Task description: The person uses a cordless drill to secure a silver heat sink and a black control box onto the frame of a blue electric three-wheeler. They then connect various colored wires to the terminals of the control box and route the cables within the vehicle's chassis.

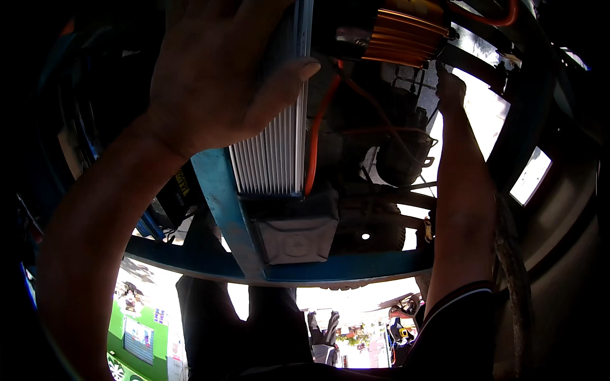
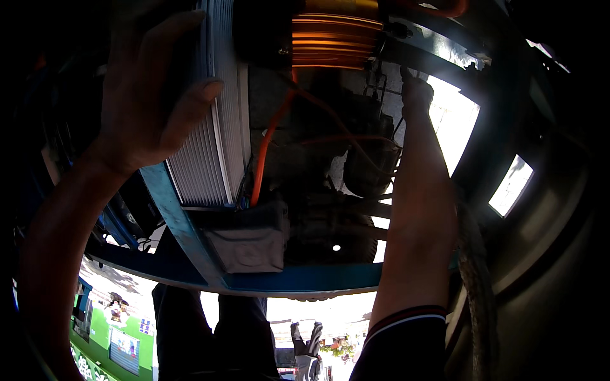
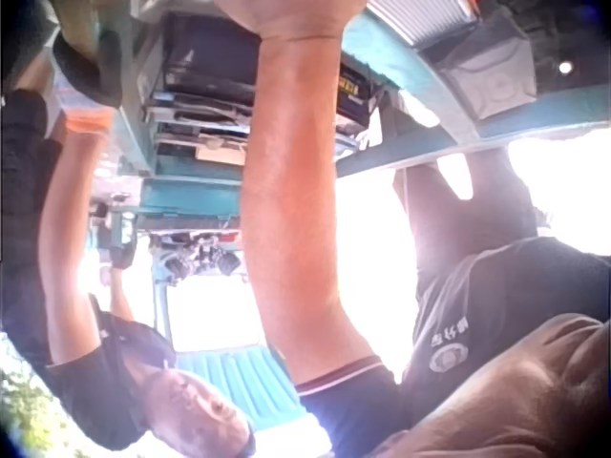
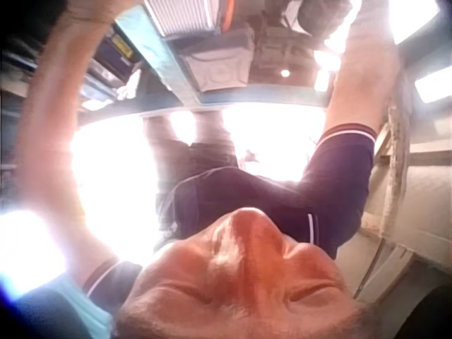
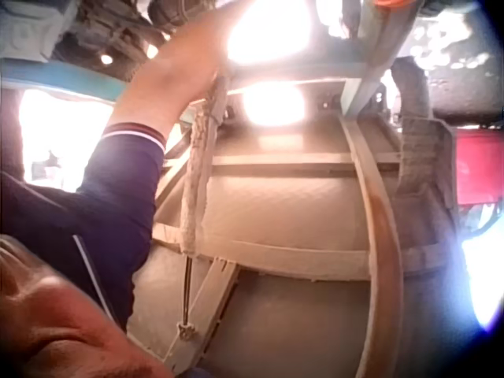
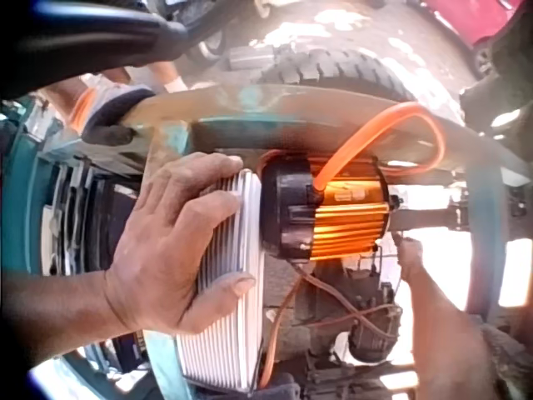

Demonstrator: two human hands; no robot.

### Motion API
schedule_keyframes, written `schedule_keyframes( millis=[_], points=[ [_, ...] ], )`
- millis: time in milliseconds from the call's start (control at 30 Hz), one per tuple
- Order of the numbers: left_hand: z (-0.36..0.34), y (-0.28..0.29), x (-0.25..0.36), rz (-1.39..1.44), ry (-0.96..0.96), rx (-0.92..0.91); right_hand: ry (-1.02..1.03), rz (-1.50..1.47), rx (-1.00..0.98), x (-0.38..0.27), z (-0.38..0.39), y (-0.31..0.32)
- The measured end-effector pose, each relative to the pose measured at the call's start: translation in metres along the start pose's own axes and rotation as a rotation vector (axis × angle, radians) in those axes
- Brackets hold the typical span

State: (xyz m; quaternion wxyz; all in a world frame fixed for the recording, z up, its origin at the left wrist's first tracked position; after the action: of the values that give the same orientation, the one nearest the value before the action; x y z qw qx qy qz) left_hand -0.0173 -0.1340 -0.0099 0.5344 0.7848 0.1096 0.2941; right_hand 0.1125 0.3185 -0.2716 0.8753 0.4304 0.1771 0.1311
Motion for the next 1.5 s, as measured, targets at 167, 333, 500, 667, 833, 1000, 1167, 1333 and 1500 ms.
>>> schedule_keyframes(
  millis=[167, 333, 500, 667, 833, 1000, 1167, 1333, 1500],
  points=[
    [-0.001, 0.003, 0.003, 0.039, 0.009, 0.019, 0.126, -0.336, 0.297, 0.008, 0.021, -0.013],
    [-0.001, 0.003, 0.001, -0.013, -0.043, 0.038, 0.120, -0.340, 0.217, -0.002, 0.032, -0.005],
    [0.000, 0.004, 0.005, -0.044, -0.031, 0.015, 0.259, -0.253, 0.332, -0.004, 0.058, -0.003],
    [-0.001, 0.003, 0.002, 0.018, -0.025, 0.050, 0.291, -0.196, 0.318, 0.011, 0.058, -0.014],
    [0.000, 0.001, 0.001, 0.045, 0.000, 0.028, -0.091, -0.663, 0.098, 0.009, 0.040, -0.009],
    [0.002, 0.013, 0.007, 0.002, 0.035, -0.018, 0.016, -0.484, -0.095, -0.007, 0.057, -0.010],
    [-0.002, 0.003, 0.006, 0.024, -0.001, 0.053, -0.023, -0.643, -0.365, 0.024, 0.016, 0.005],
    [-0.001, 0.005, 0.006, 0.022, 0.023, 0.051, -0.129, -0.604, -0.107, 0.010, 0.019, -0.002],
    [0.001, 0.006, 0.008, 0.020, 0.033, 0.027, -0.035, -0.487, -0.058, 0.026, 0.002, -0.001]
  ],
)
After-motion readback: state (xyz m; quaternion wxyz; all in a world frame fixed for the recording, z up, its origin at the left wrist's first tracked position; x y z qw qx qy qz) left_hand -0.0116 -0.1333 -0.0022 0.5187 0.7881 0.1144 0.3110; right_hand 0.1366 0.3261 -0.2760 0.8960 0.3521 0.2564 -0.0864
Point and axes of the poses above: each hand's wrist, its own z-axis away from the middle knuckle, its own y-axis out of the back of the hand, x = y × z, the point moved 2 cm from there along -z, towards the middle knuckle, and after that the axes turned 4 degrees about z, right-handed, at the moved point
